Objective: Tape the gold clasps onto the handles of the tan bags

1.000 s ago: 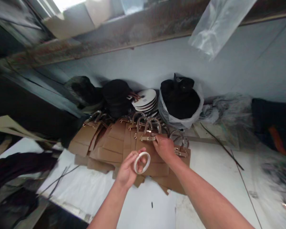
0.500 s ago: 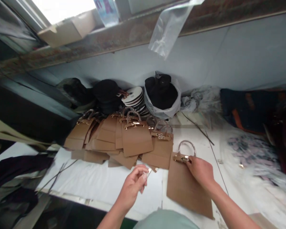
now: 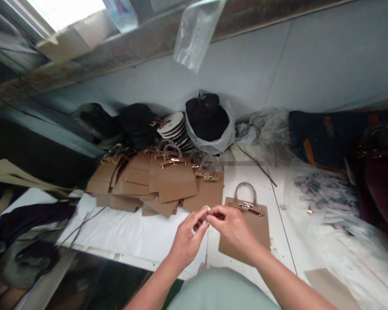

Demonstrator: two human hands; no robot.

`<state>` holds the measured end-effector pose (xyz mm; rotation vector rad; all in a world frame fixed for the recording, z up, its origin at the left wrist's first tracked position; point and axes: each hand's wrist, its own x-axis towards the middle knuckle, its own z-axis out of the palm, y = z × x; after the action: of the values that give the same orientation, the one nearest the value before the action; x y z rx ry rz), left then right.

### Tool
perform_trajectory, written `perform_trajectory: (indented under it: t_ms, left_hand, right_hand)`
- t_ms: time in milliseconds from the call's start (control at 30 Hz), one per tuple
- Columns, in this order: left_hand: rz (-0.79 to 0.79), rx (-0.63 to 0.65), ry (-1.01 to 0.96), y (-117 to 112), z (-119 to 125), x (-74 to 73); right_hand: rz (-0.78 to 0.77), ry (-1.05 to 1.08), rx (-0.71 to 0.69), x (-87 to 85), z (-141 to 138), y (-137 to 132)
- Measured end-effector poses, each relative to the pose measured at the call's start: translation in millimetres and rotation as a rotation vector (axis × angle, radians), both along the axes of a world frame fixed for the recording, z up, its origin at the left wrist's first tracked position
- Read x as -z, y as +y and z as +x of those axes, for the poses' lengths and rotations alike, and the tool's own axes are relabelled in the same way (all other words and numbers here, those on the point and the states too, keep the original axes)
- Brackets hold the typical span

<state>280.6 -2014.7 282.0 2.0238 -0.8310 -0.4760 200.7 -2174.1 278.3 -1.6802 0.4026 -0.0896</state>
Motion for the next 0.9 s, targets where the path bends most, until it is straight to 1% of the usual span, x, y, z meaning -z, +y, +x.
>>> perform_trajectory:
  t_ms: [67, 167, 267, 333, 467, 567, 633, 667, 733, 800, 833, 900]
  left_hand:
    - [0.026, -0.037, 0.011, -5.2, 0.4, 2.7]
    - [0.067, -0.078, 0.038, -11.9, 2.4, 9.4]
    - [0.104, -0.093, 0.054, -18.7, 6.0, 15.1]
    - [0.119, -0.100, 0.067, -24.0, 10.3, 16.1]
    - [0.124, -0.023, 0.047, -34.0, 25.3, 13.5]
    - [0.124, 0.004, 0.069, -37.6, 39.0, 14.0]
    - [0.113, 0.001, 0.108, -38.9, 46.2, 16.8]
    - [0.103, -0.005, 0.163, -39.9, 48.8, 18.9]
    - [0.078, -0.041, 0.371, -43.4, 52.8, 24.5]
    - [0.050, -0.085, 0.637, -49.1, 56.9, 32.8]
    - [0.035, -0.108, 0.738, -52.2, 60.0, 38.0]
    - [0.008, -0.172, 0.815, -57.3, 69.7, 49.7]
  right_hand:
    - [-0.047, 0.010, 0.020, 3.9, 4.4, -6.2]
    - [-0.205, 0.003, 0.017, 15.6, 6.6, -19.0]
    - [-0.339, -0.008, -0.041, 27.3, 9.0, -29.0]
    - [-0.409, -0.011, -0.087, 32.9, 11.8, -33.7]
    - [-0.531, -0.006, -0.139, 36.1, 20.0, -41.0]
    - [-0.576, 0.008, -0.163, 33.9, 29.9, -45.3]
    - [-0.580, 0.002, -0.176, 32.8, 38.3, -47.4]
    - [-0.567, -0.003, -0.185, 32.5, 42.6, -48.6]
    - [-0.506, -0.016, -0.201, 31.6, 50.5, -51.8]
    - [-0.413, -0.012, -0.211, 28.4, 56.3, -57.6]
    - [-0.347, 0.000, -0.220, 25.3, 58.3, -61.6]
    - [-0.181, 0.020, -0.248, 16.2, 61.4, -71.0]
